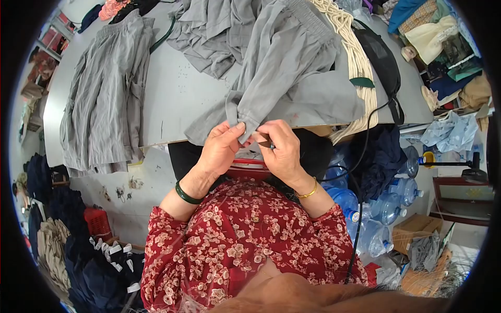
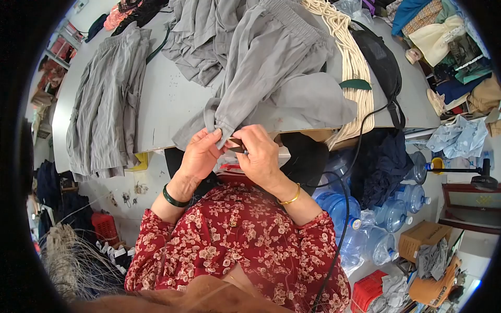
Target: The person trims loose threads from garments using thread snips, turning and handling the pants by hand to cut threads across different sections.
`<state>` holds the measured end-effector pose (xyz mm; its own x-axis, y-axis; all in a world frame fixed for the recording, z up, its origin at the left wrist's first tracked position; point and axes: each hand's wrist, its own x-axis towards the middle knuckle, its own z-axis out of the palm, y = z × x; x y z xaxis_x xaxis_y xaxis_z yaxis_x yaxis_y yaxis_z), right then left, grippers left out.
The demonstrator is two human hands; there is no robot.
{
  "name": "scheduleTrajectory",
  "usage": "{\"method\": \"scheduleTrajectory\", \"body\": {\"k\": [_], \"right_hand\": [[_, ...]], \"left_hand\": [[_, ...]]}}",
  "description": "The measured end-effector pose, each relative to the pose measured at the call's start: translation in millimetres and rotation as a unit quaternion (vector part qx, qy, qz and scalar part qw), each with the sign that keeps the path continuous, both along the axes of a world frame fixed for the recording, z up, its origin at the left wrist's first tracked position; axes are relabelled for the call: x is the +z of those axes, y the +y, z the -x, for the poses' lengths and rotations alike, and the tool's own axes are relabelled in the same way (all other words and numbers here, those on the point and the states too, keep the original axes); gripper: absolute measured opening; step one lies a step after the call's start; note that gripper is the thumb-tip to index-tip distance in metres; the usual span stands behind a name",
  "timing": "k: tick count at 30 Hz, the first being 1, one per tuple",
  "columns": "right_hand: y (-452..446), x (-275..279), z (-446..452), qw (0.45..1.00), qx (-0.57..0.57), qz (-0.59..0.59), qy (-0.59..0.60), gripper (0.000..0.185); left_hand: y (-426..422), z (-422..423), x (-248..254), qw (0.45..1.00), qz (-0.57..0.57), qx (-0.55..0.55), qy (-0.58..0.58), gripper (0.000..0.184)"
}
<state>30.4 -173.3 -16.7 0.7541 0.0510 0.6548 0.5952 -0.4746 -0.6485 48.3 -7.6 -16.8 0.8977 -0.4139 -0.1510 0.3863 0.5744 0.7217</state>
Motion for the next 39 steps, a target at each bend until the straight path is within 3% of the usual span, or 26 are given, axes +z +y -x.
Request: {"method": "scheduleTrajectory", "body": {"k": [3, 7, 17, 20, 24, 27, 31, 32, 39], "right_hand": [[-2, 8, 3, 0.976, 0.079, -0.144, 0.141, 0.011], [-14, 2, 4, 0.950, 0.096, -0.194, 0.225, 0.015], [-1, 3, 2, 0.978, 0.024, -0.124, 0.167, 0.016], [-6, 9, 6, 0.925, 0.095, -0.240, 0.279, 0.013], [-20, 0, 9, 0.833, 0.192, -0.404, 0.325, 0.011], [-24, 9, 19, 0.959, 0.069, -0.169, 0.218, 0.014], [-22, 18, 34, 0.981, -0.038, 0.006, 0.191, 0.033], [-24, 19, 37, 0.979, -0.019, 0.006, 0.202, 0.040], [-25, 16, 30, 0.991, -0.038, 0.125, 0.019, 0.034]], "left_hand": [[0, 1, 1, 0.999, -0.012, 0.029, 0.032, 0.014], [-2, 0, -3, 0.997, -0.018, 0.052, 0.046, 0.012], [-4, 2, -8, 0.999, -0.001, 0.011, 0.048, 0.008], [-5, 4, 0, 0.998, 0.010, 0.015, 0.052, 0.010], [-1, 1, 0, 0.998, 0.025, 0.007, 0.065, 0.006], [1, -1, 0, 0.997, 0.028, 0.005, 0.071, 0.006], [2, -2, -1, 0.996, 0.020, 0.011, 0.081, 0.006], [2, -3, -3, 0.996, 0.018, 0.010, 0.082, 0.007], [0, -1, -1, 0.997, 0.011, 0.006, 0.073, 0.007]]}}
